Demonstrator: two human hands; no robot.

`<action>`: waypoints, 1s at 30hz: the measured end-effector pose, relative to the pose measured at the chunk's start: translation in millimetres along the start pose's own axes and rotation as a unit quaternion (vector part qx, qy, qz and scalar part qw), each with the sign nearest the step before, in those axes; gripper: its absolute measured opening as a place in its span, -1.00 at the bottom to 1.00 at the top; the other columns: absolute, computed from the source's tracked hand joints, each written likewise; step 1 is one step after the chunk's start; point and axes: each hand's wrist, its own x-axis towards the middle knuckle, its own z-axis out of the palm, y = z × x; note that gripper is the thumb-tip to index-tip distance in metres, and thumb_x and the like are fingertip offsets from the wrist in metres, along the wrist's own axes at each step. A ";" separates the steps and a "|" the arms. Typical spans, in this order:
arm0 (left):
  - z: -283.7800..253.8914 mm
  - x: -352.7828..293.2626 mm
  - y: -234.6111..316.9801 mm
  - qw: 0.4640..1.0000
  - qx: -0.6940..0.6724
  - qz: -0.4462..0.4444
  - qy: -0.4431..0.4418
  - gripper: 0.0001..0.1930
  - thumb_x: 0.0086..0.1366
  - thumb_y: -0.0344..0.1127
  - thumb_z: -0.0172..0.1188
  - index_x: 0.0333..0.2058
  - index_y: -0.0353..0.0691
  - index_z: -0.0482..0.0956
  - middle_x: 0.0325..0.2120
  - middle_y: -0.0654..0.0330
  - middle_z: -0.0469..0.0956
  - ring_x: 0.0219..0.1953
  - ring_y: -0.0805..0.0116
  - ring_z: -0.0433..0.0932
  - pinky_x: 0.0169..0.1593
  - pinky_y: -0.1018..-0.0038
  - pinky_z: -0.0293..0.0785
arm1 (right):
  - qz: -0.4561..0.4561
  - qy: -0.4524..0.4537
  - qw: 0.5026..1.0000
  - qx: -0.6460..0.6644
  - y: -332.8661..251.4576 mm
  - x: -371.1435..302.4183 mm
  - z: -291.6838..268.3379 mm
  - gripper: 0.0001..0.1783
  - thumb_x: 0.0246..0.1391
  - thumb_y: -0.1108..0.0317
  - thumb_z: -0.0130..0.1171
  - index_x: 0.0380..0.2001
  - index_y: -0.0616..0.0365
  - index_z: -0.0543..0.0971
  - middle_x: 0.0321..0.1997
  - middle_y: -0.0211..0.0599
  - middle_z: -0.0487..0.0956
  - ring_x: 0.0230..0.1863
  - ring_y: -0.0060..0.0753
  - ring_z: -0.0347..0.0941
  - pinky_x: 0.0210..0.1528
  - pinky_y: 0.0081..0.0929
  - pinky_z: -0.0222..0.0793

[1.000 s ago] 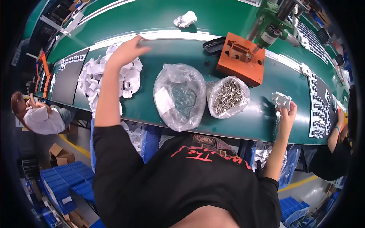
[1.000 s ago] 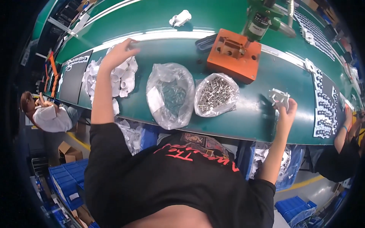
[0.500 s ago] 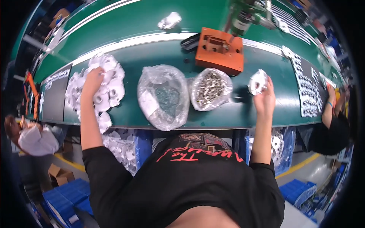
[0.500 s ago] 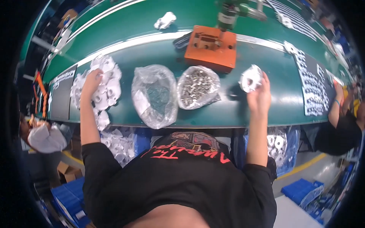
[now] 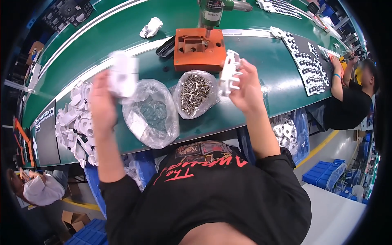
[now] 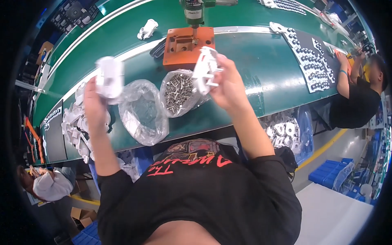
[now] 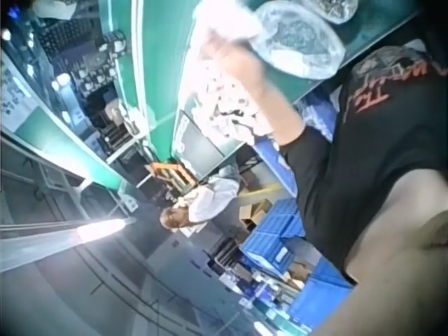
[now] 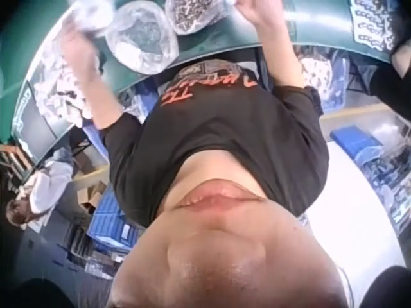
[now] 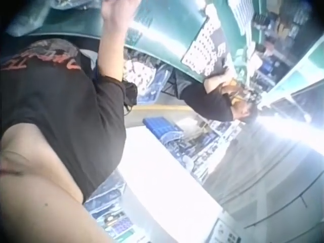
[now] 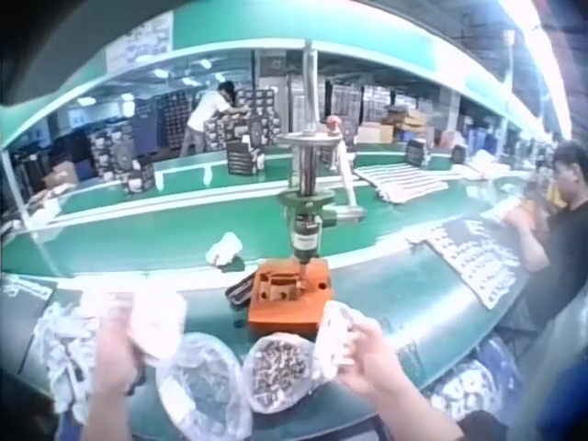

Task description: Assembling small metal components onto white plastic pieces using a manual press machine.

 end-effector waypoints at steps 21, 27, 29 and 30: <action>136.3 -51.2 -25.9 0.995 0.017 0.069 -0.064 -0.82 0.37 -0.40 -0.03 -0.17 -0.36 0.48 -0.31 0.21 0.53 -0.33 0.53 0.51 -0.26 0.60 0.46 | -0.016 -0.058 0.991 -0.118 40.9 0.8 29.7 -0.57 0.12 0.21 -0.02 0.01 0.21 0.32 -0.02 -0.07 0.47 -0.03 -0.17 0.48 -0.02 -0.25 0.48; 137.4 -50.6 -26.6 0.994 -0.092 0.003 -0.051 -0.81 0.37 -0.38 -0.02 -0.18 -0.36 0.50 -0.33 0.20 0.53 -0.34 0.54 0.52 -0.28 0.60 0.47 | -0.009 -0.055 0.994 -0.094 40.3 -0.9 32.6 -0.54 0.10 0.24 0.00 0.04 0.22 0.29 0.03 -0.09 0.43 0.01 -0.18 0.46 0.01 -0.27 0.47; 136.3 -50.4 -25.7 0.995 0.051 0.043 -0.070 -0.82 0.35 -0.38 0.01 -0.19 -0.34 0.52 -0.36 0.20 0.52 -0.38 0.54 0.52 -0.31 0.61 0.47 | 0.000 -0.064 0.994 -0.094 41.6 -2.2 33.1 -0.52 0.10 0.24 -0.02 0.07 0.21 0.27 0.09 -0.13 0.39 0.03 -0.22 0.44 0.02 -0.29 0.45; 135.5 -50.5 -25.1 0.996 0.042 0.050 -0.056 -0.82 0.35 -0.38 0.01 -0.19 -0.34 0.52 -0.36 0.20 0.52 -0.38 0.54 0.52 -0.31 0.61 0.47 | -0.001 -0.055 0.994 -0.092 42.2 -2.9 32.6 -0.52 0.10 0.24 -0.02 0.07 0.21 0.27 0.09 -0.13 0.39 0.03 -0.22 0.44 0.02 -0.29 0.45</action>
